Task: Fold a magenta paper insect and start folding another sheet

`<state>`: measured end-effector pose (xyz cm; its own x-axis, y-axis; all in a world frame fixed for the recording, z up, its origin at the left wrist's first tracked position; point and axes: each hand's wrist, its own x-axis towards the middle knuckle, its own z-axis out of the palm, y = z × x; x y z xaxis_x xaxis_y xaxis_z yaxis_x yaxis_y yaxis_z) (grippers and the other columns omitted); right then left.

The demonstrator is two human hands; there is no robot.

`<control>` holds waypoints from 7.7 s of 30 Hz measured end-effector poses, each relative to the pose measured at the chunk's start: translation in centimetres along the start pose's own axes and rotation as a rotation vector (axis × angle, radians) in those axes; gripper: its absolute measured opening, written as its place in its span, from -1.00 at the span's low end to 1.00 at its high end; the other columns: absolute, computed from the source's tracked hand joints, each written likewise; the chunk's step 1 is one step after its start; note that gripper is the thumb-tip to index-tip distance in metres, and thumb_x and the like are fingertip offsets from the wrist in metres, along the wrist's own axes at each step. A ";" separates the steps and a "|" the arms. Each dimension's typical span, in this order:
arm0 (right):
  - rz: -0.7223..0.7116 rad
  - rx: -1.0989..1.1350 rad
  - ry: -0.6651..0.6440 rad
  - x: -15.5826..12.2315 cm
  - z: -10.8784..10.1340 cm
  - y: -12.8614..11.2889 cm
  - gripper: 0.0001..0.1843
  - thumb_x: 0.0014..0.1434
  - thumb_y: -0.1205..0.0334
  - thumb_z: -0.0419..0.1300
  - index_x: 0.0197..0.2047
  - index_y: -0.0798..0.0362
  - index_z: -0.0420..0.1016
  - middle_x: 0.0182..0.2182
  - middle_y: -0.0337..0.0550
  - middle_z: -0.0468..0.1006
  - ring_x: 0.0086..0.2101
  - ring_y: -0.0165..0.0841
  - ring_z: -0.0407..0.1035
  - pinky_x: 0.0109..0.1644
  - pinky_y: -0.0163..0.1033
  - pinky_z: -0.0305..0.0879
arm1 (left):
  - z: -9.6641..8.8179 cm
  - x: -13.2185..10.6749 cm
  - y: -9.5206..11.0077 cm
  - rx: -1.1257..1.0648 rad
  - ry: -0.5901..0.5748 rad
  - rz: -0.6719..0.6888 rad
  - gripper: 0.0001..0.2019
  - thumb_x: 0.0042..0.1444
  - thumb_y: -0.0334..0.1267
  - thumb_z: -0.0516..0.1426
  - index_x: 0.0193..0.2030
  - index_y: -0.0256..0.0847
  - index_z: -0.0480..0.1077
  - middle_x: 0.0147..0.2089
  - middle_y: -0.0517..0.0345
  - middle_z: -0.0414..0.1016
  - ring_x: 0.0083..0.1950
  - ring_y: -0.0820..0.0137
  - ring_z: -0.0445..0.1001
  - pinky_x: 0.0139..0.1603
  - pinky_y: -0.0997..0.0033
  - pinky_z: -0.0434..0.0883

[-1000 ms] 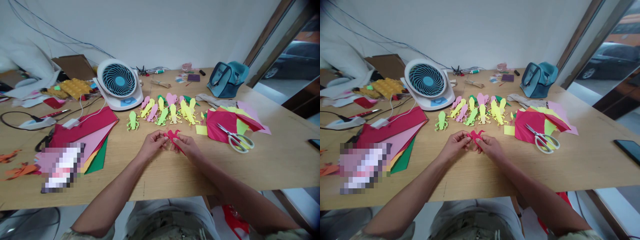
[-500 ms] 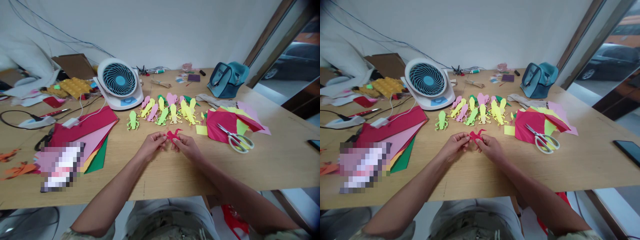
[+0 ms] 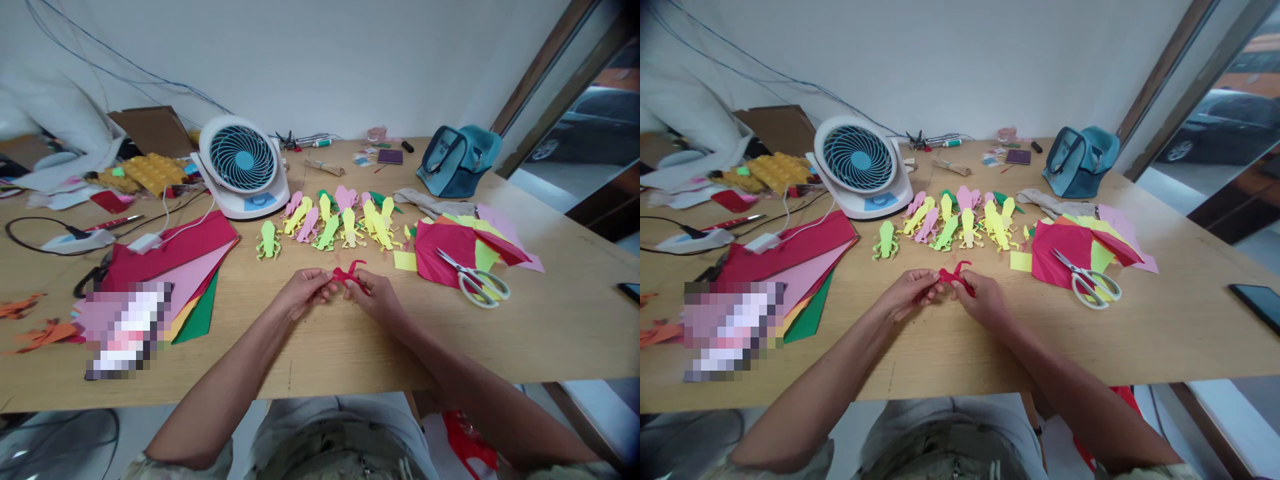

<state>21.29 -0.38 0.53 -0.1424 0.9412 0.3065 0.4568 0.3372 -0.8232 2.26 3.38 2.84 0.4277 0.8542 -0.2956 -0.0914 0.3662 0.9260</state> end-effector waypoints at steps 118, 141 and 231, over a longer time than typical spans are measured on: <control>-0.053 0.234 0.222 0.7 0.2 -0.5 -0.88 0.16 0.17 0.29 -0.25 -0.01 0.63 -0.32 -0.12 0.61 -0.31 -0.31 0.49 -0.21 -0.20 0.43 | 2.6 -0.3 -2.1 0.406 0.335 0.485 -0.89 -0.02 -0.27 0.21 -0.36 -0.26 0.51 -0.45 0.22 0.45 -0.44 0.49 0.29 -0.36 0.48 0.22; 0.016 0.320 0.086 1.1 -0.1 -0.1 -0.83 0.20 0.10 0.23 -0.25 0.02 0.52 -0.37 -0.20 0.53 -0.37 -0.37 0.39 -0.25 -0.25 0.31 | 2.8 -0.3 -1.8 0.080 0.255 0.273 -0.80 -0.16 -0.22 0.34 -0.38 -0.27 0.58 -0.46 0.20 0.54 -0.44 0.50 0.38 -0.34 0.51 0.26; 0.422 0.861 0.075 1.4 0.1 -0.2 -0.57 -0.16 -0.02 0.51 -0.30 0.00 0.52 -0.38 -0.23 0.61 -0.40 -0.41 0.44 -0.30 -0.30 0.37 | 0.9 -0.1 0.1 0.254 0.152 0.412 -0.76 0.05 -0.12 0.28 -0.32 -0.27 0.45 -0.49 0.25 0.40 -0.50 0.54 0.34 -0.44 0.53 0.38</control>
<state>20.90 0.84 1.06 -0.0438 0.9950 -0.0898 -0.3477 -0.0994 -0.9323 2.95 2.97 3.18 0.2644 0.9600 0.0926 0.0050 -0.0974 0.9952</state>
